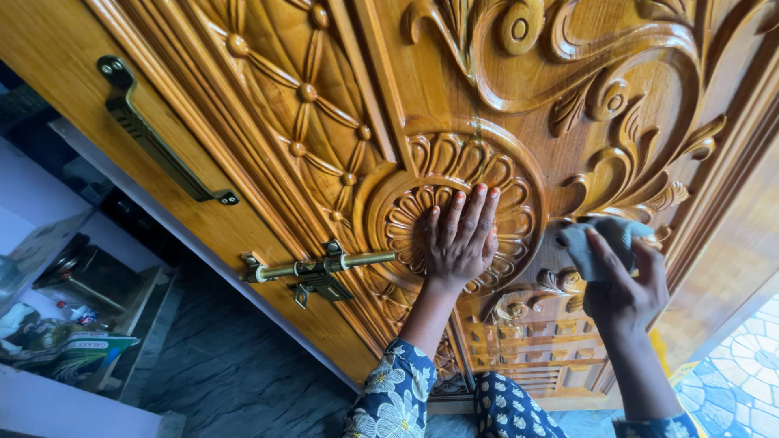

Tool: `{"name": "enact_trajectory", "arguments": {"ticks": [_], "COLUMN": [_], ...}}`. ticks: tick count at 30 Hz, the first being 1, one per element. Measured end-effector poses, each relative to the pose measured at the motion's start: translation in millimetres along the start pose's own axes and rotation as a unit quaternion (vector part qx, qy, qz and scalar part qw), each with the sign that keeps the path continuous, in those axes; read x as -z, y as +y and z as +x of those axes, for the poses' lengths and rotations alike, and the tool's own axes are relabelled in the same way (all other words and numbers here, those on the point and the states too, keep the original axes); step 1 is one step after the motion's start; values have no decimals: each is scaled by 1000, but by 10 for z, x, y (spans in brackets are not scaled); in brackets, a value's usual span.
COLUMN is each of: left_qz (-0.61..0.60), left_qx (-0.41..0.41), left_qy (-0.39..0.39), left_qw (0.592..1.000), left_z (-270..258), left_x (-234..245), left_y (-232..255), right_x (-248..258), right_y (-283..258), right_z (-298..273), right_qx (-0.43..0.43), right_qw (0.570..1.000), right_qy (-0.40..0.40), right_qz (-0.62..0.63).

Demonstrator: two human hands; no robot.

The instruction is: The person cleans a carved wooden door with a cloth, wiping the ornate circular patterns and the metal bolt hardware.

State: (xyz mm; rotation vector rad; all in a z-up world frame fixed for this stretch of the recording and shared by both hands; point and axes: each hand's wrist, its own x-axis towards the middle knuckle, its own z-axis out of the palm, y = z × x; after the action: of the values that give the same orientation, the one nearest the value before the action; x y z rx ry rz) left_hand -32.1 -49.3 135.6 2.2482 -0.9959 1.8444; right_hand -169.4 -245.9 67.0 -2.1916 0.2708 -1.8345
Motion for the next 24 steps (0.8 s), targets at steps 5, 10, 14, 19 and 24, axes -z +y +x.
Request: {"name": "enact_trajectory", "arguments": {"ticks": [5,10,14,19,24], "left_qz": [7,10,4,0,1], "left_qx": [-3,0,1,2,3], "left_qy": [8,3,5,-7,7], "left_qw": [1000,1000,1000,1000,1000], "left_z": [18,-18,-18,-23,-37], "left_x": [0,-4,-7,32,-13], "left_y": [-13,-7,-11,-2,2], "right_x": [-147,-119,-97,125,46], "right_y": [114,149,22,-19,54], "right_z": [113,-274,-530,-270,154], "right_qx": [26,-54,-148,-162,-47], "right_qw": [999,997,984,978,999], "right_qy": [30,-42,-91,-36,-6], "right_qz": [-19,-27,49,126,26]}}
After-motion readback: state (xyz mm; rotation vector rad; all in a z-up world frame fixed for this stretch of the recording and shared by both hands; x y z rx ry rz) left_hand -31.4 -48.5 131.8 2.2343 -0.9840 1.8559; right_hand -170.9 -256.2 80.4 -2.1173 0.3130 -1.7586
